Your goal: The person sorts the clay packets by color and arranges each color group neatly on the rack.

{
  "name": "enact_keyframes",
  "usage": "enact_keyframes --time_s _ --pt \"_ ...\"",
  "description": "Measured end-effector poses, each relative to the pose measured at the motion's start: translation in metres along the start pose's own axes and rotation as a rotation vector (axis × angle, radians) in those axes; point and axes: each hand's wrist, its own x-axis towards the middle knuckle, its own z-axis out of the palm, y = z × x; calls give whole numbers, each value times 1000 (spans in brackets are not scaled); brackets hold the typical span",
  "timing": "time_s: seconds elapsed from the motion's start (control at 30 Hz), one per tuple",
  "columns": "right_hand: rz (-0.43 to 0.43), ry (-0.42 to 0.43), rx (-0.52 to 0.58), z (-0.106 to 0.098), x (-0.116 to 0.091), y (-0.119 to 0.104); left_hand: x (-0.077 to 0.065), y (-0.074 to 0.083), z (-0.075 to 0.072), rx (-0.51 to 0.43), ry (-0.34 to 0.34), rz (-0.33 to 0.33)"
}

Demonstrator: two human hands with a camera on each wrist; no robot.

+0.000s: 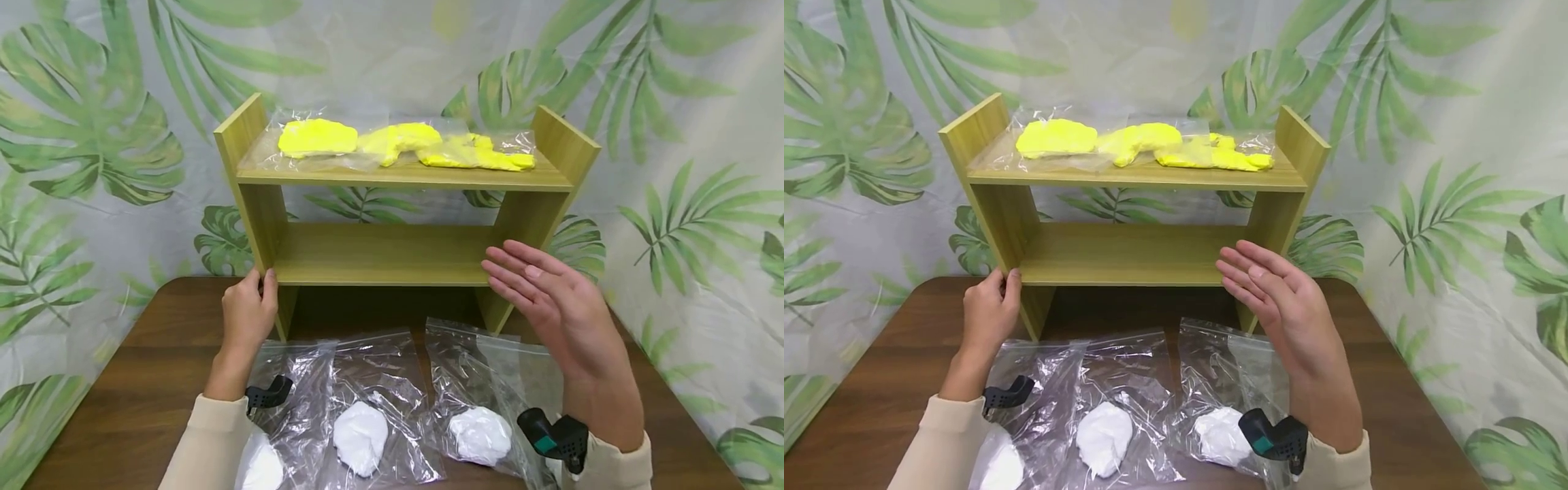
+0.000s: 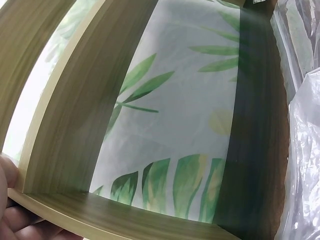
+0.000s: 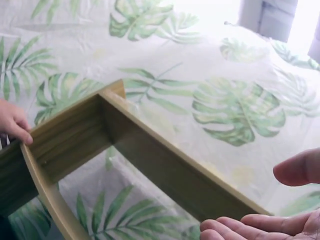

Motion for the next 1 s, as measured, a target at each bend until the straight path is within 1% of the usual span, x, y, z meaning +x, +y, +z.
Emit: enact_keyframes --time_s 0.13,0.43,0.6,0.63,0.7,0.93,1.0 --pt "-17 92 -51 -4 -6 7 0 1 1 -6 9 3" --pt "-46 270 -136 -17 -18 25 -1 4 -1 -23 -6 -3" --pt "-69 326 -128 -26 -18 31 1 5 -1 -24 14 12" --pt "-71 348 -137 -27 -16 32 1 4 -1 -22 18 15" --pt "-77 373 -135 -31 -15 34 1 4 -1 -22 20 12" --pt "-87 493 -187 -39 -13 38 0 2 -1 -21 30 17" --pt "-85 531 -198 -41 -13 39 0 2 -1 -21 24 18"
